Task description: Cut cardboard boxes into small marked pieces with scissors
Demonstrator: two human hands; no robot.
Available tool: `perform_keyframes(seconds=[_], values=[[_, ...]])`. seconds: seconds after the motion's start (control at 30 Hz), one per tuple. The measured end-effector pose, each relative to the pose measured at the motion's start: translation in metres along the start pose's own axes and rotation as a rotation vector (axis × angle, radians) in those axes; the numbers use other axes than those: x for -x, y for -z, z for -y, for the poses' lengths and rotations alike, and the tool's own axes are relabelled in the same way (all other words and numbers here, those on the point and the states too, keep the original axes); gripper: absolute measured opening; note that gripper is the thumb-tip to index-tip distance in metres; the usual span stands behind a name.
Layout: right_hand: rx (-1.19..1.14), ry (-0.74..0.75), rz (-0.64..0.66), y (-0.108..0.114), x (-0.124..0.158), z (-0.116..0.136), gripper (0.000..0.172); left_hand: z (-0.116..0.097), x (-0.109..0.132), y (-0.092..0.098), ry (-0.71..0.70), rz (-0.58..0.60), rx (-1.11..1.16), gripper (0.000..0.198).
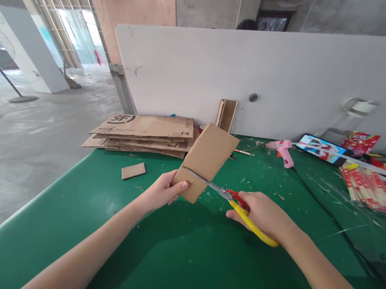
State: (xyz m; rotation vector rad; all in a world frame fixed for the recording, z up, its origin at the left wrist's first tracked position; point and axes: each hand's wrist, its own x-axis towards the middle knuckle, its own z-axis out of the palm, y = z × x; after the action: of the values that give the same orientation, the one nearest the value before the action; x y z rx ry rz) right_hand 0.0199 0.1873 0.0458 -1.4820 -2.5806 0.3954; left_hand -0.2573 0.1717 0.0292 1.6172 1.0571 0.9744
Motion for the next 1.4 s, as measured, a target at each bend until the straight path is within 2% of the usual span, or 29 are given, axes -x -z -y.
perform_keyframes(seconds=[0.2, 0.37, 0.53, 0.73, 1.07, 1.4], values=[[0.064, -0.015, 0.003, 0.003, 0.003, -0.001, 0.050, -0.001, 0.000, 0.003, -0.006, 0.033, 0.005, 0.033], [0.045, 0.060, 0.040, 0.001, 0.004, -0.001, 0.043, -0.001, 0.001, 0.003, 0.013, 0.037, -0.003, 0.033], [0.008, 0.074, 0.072, 0.000, 0.006, 0.001, 0.040, -0.002, 0.001, -0.003, 0.036, 0.058, -0.036, 0.034], [-0.043, 0.058, 0.050, -0.001, 0.005, 0.004, 0.042, 0.000, 0.000, -0.005, 0.037, 0.060, -0.042, 0.034], [0.017, 0.029, -0.018, 0.000, 0.003, 0.006, 0.045, -0.007, 0.002, -0.007, 0.037, 0.037, -0.010, 0.037], [-0.066, 0.039, 0.015, -0.007, 0.000, -0.001, 0.048, -0.010, 0.003, -0.005, 0.037, 0.076, 0.032, 0.035]])
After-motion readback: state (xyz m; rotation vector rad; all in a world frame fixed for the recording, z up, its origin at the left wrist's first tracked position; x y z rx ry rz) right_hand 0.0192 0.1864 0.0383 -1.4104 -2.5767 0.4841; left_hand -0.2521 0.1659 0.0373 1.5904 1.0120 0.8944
